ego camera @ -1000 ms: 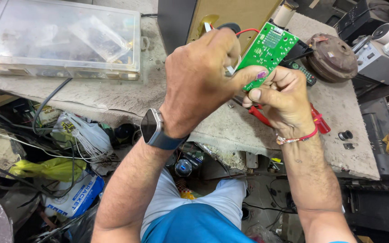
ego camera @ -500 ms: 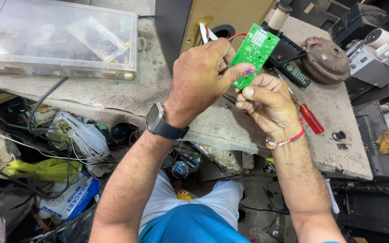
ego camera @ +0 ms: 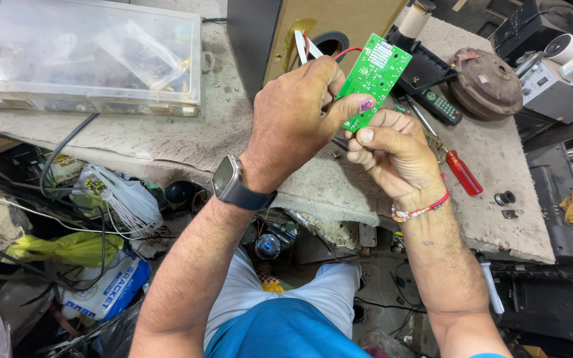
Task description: The person solders a small USB connector onto a green circuit board using a soldering iron and solder wire. They use pliers to hold the connector and repeatedly apply heat and solder to the board's contact points.
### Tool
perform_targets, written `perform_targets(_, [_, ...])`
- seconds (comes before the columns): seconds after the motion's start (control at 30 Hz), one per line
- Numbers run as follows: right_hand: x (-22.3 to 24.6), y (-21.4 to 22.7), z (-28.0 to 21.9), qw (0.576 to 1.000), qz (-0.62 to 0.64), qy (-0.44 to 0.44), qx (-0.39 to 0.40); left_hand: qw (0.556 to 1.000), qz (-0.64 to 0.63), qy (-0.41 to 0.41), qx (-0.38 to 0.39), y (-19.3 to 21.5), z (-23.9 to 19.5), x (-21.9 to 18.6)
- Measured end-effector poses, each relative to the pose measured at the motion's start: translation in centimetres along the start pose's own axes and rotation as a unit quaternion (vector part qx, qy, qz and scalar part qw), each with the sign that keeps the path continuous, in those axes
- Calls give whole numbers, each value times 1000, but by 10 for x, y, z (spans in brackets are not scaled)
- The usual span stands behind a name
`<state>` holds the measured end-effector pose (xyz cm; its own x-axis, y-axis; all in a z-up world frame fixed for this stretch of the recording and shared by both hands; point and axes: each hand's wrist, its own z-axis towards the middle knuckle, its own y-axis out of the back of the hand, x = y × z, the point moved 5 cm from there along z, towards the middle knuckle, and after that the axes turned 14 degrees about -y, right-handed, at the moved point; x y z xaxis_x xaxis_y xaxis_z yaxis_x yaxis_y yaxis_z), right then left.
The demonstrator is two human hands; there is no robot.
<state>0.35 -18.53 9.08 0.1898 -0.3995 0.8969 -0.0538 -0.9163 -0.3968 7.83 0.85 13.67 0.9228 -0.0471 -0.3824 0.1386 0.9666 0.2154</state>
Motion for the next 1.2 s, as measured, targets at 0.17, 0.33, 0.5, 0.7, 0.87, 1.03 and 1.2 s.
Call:
perform_targets(0.17, [1, -6, 1, 1000, 1, 6, -5, 1000, 21, -7, 5, -1, 2, -1])
perform_targets(0.33, [5, -21, -14, 966, -172, 150, -118, 998, 35, -20, -48, 2, -8, -4])
perform_targets(0.5, [6, -68, -40, 763, -498, 371, -177, 990, -2, 66, -122, 1, -48, -21])
perform_targets(0.7, [-9, -90, -47, 595, -632, 454, -201, 944, -233, 177, -153, -26, -109, -30])
perform_targets(0.87, [-20, -87, -36, 566, -660, 456, -188, 825, -461, 230, -233, -37, -120, -12])
perform_targets(1.03, [-27, -83, -28, 555, -669, 459, -185, 829, -448, 241, -234, -41, -122, -2])
perform_targets(1.2, [-31, -83, -28, 572, -639, 475, -196, 857, -406, 228, -221, -41, -119, 11])
